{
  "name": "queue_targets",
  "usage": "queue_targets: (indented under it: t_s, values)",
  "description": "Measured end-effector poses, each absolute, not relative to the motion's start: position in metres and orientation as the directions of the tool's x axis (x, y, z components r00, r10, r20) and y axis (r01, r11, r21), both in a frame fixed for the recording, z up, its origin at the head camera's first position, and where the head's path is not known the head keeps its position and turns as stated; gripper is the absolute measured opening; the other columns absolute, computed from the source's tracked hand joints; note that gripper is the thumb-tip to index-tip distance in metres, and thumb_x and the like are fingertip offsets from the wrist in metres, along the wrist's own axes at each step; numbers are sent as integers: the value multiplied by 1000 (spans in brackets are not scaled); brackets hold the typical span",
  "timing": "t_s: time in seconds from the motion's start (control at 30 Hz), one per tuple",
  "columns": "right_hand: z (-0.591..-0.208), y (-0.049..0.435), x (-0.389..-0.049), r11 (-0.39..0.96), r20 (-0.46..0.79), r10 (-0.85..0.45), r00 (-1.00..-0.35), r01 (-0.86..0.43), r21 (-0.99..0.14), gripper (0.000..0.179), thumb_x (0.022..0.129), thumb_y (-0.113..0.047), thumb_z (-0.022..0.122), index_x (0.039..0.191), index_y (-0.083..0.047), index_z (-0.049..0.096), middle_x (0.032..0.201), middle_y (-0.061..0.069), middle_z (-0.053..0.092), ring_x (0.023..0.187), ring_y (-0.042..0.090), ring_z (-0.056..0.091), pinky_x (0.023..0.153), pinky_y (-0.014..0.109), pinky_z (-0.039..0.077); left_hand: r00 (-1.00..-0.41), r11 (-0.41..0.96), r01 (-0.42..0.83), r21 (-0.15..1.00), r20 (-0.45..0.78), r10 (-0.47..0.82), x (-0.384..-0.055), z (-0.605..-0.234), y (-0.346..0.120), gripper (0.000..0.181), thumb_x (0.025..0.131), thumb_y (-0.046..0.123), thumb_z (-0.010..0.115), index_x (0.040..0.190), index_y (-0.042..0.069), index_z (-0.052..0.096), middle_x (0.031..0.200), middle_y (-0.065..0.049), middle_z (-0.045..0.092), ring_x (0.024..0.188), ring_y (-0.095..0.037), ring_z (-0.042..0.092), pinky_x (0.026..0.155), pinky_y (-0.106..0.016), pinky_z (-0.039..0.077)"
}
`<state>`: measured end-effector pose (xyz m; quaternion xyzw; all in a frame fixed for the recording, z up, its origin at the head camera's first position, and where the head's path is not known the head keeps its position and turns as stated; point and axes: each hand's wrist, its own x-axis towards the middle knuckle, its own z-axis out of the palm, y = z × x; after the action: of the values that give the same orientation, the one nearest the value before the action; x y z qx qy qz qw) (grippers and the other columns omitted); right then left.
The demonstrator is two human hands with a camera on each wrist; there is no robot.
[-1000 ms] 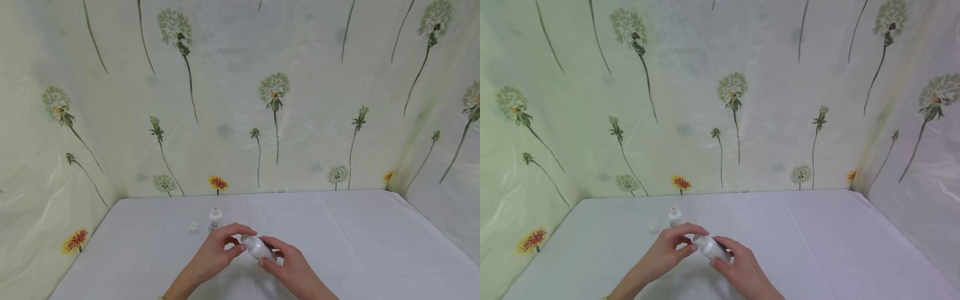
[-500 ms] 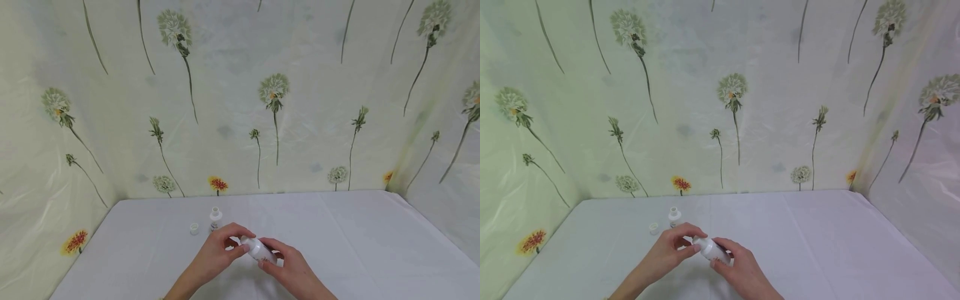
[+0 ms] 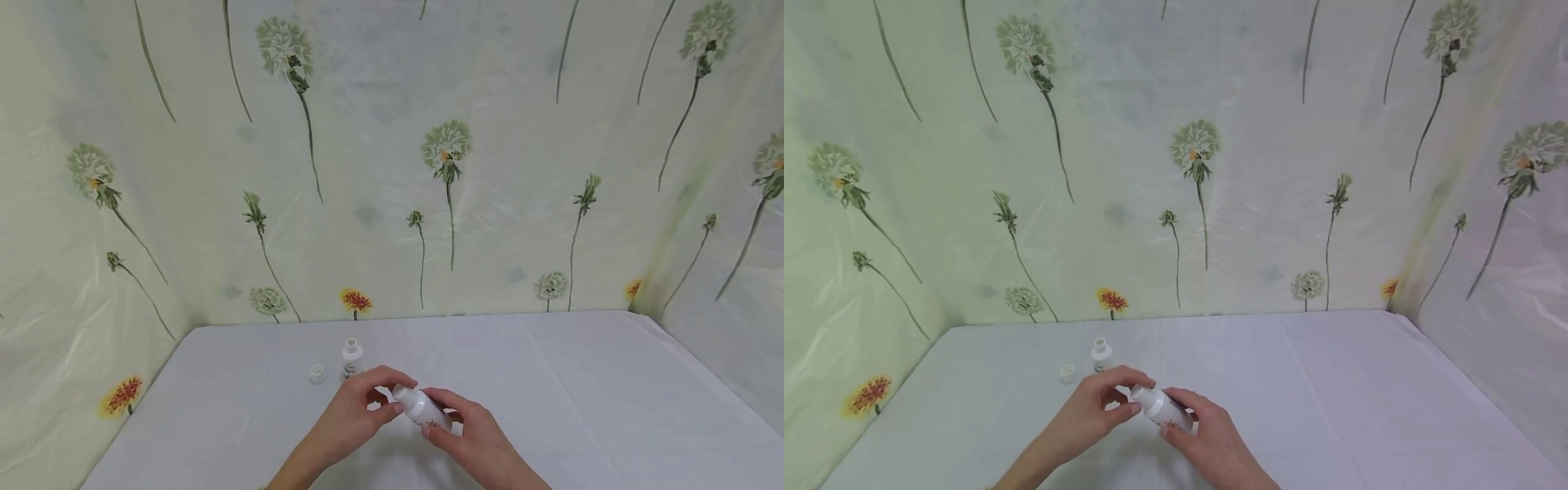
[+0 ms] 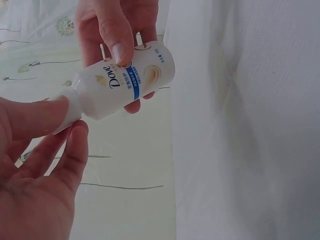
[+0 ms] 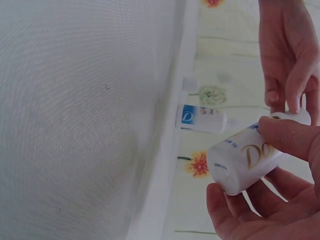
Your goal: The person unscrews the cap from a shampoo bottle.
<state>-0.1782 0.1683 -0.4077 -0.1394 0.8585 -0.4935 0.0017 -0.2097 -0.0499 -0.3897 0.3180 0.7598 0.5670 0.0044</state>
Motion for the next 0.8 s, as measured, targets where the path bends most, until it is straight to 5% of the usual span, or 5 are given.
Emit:
queue_targets:
  t_s: [0.8]
  values:
    - [-408, 166, -178, 459, 130, -244, -961, -233, -857, 44, 88, -30, 74, 128, -17, 62, 122, -3, 64, 108, 20, 58, 92, 42, 48, -841, 256, 462, 849, 327, 431, -212, -390, -48, 24, 88, 27, 76, 111, 25, 69, 93, 9, 65, 86, -12, 58, 74, -26, 51]
